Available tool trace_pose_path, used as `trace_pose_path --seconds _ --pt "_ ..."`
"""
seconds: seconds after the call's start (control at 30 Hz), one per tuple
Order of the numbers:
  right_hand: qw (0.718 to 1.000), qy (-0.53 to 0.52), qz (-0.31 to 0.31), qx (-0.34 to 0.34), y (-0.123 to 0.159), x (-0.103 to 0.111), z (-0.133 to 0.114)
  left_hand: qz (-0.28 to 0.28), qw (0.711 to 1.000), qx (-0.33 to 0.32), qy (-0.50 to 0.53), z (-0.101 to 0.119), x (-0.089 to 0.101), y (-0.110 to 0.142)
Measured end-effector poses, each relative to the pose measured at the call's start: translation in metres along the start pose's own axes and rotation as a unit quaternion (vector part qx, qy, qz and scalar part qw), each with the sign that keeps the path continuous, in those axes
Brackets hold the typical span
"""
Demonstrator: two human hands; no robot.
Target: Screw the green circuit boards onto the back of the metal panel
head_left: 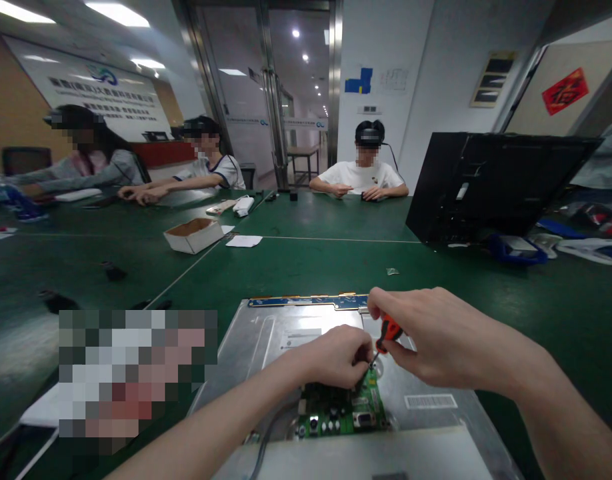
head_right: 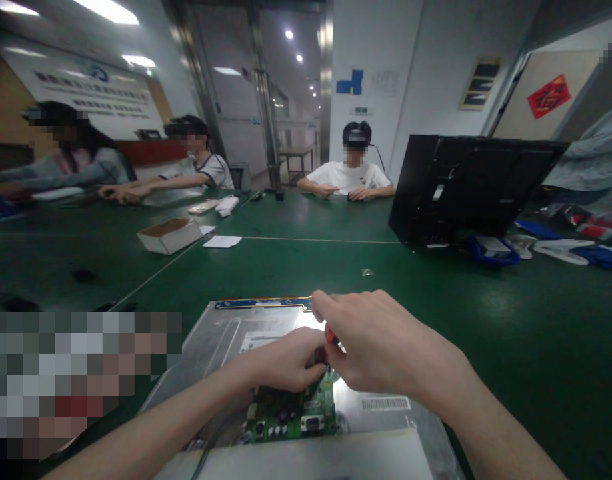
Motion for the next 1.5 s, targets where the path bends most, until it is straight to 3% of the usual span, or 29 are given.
trace_pose_path --seconds 0.23,0.53,0.77,1.1,1.5 --pt "0.999 0.031 -0.004 -0.038 -0.0050 -0.0032 0.0054 -0.010 1.000 -0.019 -0.013 0.0021 0.0009 0.0004" --pt "1.000 0.009 0.010 -0.005 0.0008 -0.0008 0.0037 -0.010 0.998 -0.048 -0.043 -0.0004 0.0030 0.0010" --pt "0.999 0.039 -0.011 -0.034 -0.0049 -0.0024 0.0052 -0.012 0.995 -0.079 -0.062 -0.0001 0.0037 0.0011" --pt "1.000 0.010 0.014 0.002 -0.0027 -0.0010 0.0029 -0.005 0.993 -0.087 -0.079 -0.0023 0.0012 -0.0027" --pt "1.000 0.011 -0.001 -0.015 -0.0043 -0.0028 0.0049 -0.001 0.993 -0.087 -0.082 -0.0044 -0.0005 -0.0016"
Point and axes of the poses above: each hand's wrist, its own y-axis away from the middle knuckle, its own x-axis out of the back of the hand, z = x × y, the point moved 3 cm from there along -y, towards the middle knuckle, and after that the axes turned 9 degrees about y, right-handed, at the moved point
